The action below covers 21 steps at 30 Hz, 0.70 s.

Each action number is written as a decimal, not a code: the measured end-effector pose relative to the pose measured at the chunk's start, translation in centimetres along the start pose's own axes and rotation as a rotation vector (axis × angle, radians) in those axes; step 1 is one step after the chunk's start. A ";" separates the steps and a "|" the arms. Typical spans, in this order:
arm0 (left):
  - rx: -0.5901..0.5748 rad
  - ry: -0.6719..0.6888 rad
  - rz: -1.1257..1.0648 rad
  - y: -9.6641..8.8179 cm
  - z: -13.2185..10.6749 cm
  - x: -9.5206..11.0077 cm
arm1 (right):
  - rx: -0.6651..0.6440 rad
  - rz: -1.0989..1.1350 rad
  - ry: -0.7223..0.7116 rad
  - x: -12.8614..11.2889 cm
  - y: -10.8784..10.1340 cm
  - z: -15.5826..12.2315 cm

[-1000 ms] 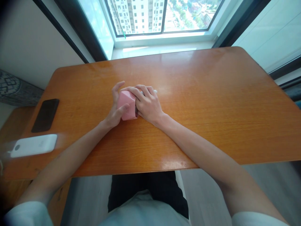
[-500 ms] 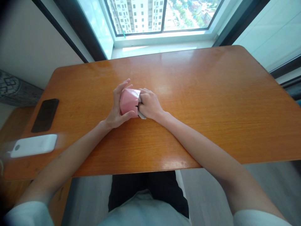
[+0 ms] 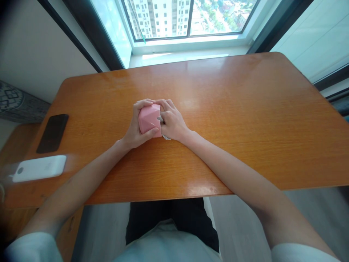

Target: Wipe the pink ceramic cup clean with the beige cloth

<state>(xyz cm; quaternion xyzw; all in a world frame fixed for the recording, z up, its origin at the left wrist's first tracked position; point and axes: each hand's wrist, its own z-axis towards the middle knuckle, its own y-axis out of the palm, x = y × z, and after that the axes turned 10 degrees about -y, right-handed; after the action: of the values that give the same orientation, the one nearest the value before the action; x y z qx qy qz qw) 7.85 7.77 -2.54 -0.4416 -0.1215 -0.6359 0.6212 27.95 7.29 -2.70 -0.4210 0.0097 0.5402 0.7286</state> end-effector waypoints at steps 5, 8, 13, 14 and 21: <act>-0.002 -0.113 -0.084 0.0 0.0 0.6 | 0.053 -0.141 -0.068 0.2 0.2 -0.3; -0.034 -0.211 -0.176 -0.1 0.0 1.2 | 0.092 -0.205 -0.094 -0.1 0.1 -0.3; -0.065 -0.380 -0.429 -0.3 0.1 1.7 | 0.191 -0.286 -0.147 -0.7 0.2 -0.3; -0.072 -0.419 -0.489 -0.3 0.1 1.8 | 0.202 -0.294 -0.153 -0.7 0.2 -0.4; -0.104 -0.645 -0.862 -0.4 0.1 3.0 | 0.306 -0.303 -0.290 -1.0 -0.2 -0.3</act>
<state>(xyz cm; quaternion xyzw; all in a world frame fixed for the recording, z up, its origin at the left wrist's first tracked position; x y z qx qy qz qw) 8.06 5.90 -0.20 -0.5548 -0.4446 -0.6704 0.2122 27.80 6.34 -2.34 -0.2207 -0.0764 0.4721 0.8501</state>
